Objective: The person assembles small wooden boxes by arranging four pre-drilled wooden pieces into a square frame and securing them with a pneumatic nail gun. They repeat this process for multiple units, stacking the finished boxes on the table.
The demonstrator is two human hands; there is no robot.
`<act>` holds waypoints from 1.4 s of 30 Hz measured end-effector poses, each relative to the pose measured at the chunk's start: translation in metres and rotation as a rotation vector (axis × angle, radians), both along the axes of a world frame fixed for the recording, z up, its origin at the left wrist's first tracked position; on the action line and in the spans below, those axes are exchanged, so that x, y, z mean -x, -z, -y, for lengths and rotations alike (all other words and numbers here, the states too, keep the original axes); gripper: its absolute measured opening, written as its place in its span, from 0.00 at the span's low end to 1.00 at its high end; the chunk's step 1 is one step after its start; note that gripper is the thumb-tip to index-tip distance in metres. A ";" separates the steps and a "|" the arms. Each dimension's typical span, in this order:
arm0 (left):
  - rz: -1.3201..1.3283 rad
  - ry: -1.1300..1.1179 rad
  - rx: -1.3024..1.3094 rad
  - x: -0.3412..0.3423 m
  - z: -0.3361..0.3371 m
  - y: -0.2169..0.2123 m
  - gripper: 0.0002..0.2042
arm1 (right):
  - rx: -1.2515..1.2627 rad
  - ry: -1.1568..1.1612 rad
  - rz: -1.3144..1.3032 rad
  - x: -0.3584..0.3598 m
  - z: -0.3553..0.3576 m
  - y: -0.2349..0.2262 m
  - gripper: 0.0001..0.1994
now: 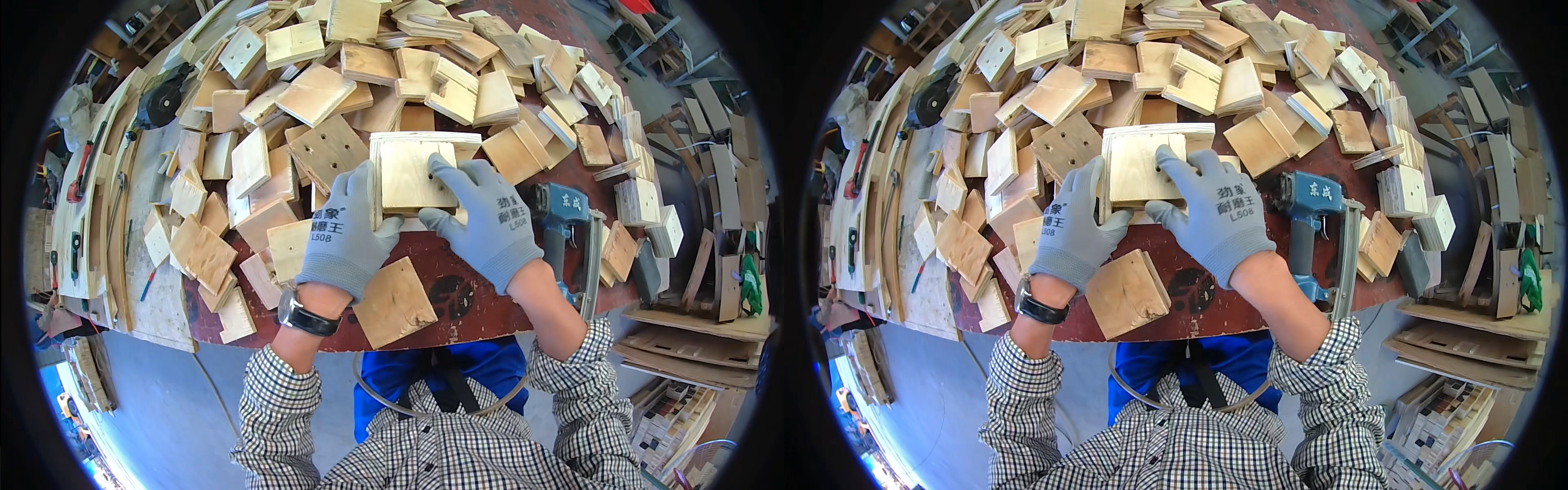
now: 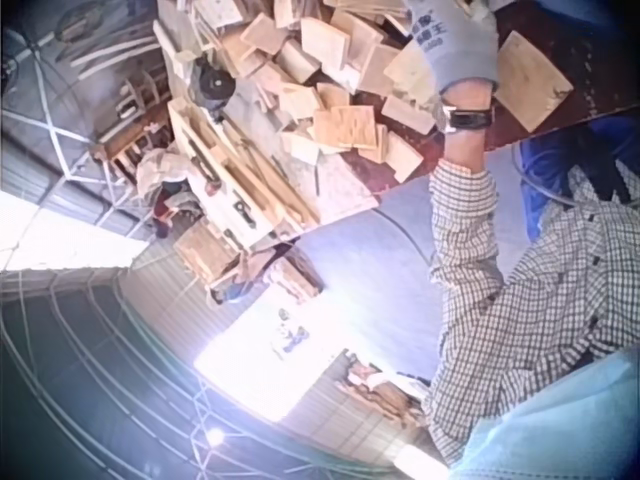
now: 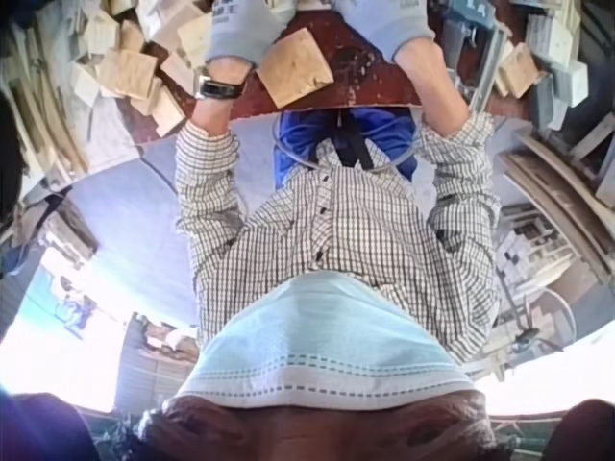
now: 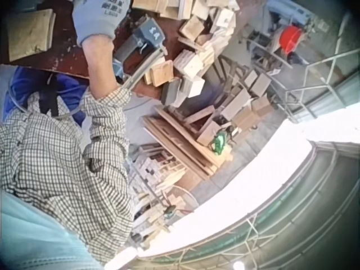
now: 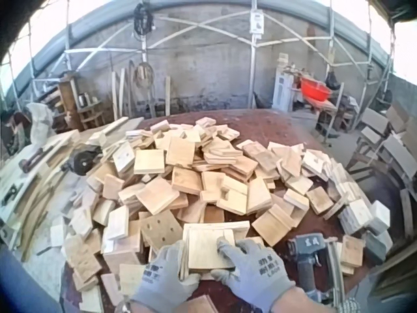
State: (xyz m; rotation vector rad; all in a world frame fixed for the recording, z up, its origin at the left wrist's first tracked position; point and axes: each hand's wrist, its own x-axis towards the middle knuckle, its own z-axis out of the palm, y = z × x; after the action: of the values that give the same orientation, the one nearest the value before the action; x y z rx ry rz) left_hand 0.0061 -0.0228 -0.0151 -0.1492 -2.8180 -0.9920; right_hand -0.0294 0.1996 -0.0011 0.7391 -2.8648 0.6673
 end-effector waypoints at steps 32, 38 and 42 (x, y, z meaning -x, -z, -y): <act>0.449 0.047 -0.612 0.040 0.021 -0.051 0.27 | -0.005 0.073 -0.633 0.001 -0.004 -0.012 0.31; 0.465 0.069 -0.633 0.043 0.026 -0.050 0.27 | 0.032 0.070 -0.747 0.002 -0.006 -0.009 0.24; 0.466 0.029 -0.734 0.040 0.019 -0.050 0.24 | 0.017 0.030 -0.817 0.003 -0.010 -0.014 0.15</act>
State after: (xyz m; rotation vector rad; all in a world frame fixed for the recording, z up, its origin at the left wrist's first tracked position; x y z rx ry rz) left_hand -0.0343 -0.0415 0.0348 0.1481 -2.5773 -2.2182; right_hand -0.0325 0.2094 0.0126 0.7394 -2.1106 0.2794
